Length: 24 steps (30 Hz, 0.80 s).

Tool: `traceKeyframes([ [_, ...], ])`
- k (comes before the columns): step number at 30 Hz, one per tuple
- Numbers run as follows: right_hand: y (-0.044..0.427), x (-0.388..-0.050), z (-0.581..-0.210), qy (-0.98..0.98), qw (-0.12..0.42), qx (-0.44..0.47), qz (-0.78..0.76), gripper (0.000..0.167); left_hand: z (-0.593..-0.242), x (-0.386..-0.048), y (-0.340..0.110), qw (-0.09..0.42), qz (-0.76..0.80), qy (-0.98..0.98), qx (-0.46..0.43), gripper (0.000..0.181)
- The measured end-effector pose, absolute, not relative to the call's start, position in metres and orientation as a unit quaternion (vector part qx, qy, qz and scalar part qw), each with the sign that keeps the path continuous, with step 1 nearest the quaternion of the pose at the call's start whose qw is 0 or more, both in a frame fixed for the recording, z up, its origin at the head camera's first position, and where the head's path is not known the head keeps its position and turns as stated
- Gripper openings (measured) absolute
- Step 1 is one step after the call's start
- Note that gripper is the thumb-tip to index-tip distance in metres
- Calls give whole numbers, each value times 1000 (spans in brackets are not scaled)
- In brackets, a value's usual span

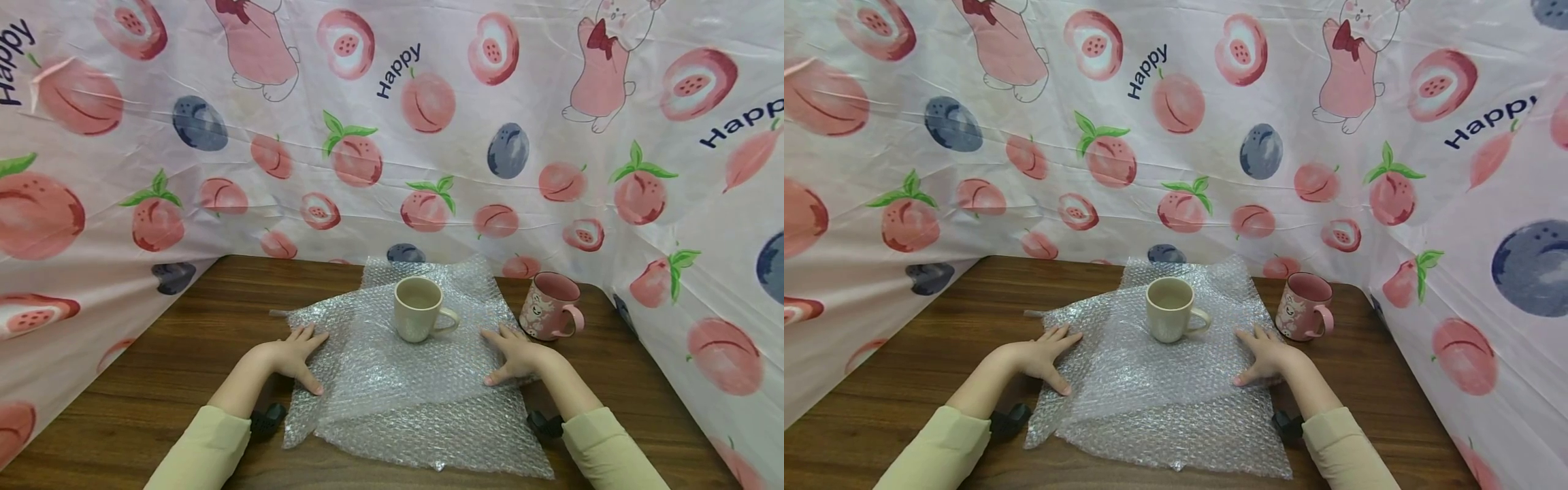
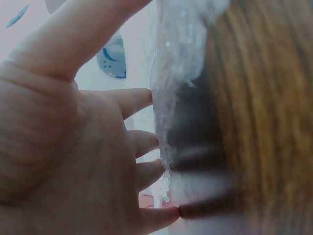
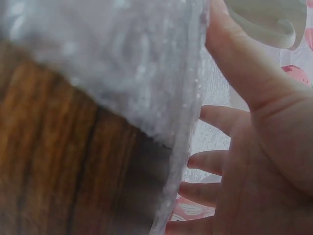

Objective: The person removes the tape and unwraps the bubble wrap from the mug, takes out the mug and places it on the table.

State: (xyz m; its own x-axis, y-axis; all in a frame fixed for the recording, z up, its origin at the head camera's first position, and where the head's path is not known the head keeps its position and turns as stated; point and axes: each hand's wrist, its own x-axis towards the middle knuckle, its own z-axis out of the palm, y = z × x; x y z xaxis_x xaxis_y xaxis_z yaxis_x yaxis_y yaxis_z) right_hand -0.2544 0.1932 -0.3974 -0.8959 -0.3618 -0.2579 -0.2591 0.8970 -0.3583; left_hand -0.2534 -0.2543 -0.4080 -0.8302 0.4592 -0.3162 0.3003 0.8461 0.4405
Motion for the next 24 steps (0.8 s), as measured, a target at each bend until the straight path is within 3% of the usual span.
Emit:
traceKeyframes([
  [24,192,-253,-400,960,159,-161,-164,105,-409,-254,-254,204,186,938,211,112],
])
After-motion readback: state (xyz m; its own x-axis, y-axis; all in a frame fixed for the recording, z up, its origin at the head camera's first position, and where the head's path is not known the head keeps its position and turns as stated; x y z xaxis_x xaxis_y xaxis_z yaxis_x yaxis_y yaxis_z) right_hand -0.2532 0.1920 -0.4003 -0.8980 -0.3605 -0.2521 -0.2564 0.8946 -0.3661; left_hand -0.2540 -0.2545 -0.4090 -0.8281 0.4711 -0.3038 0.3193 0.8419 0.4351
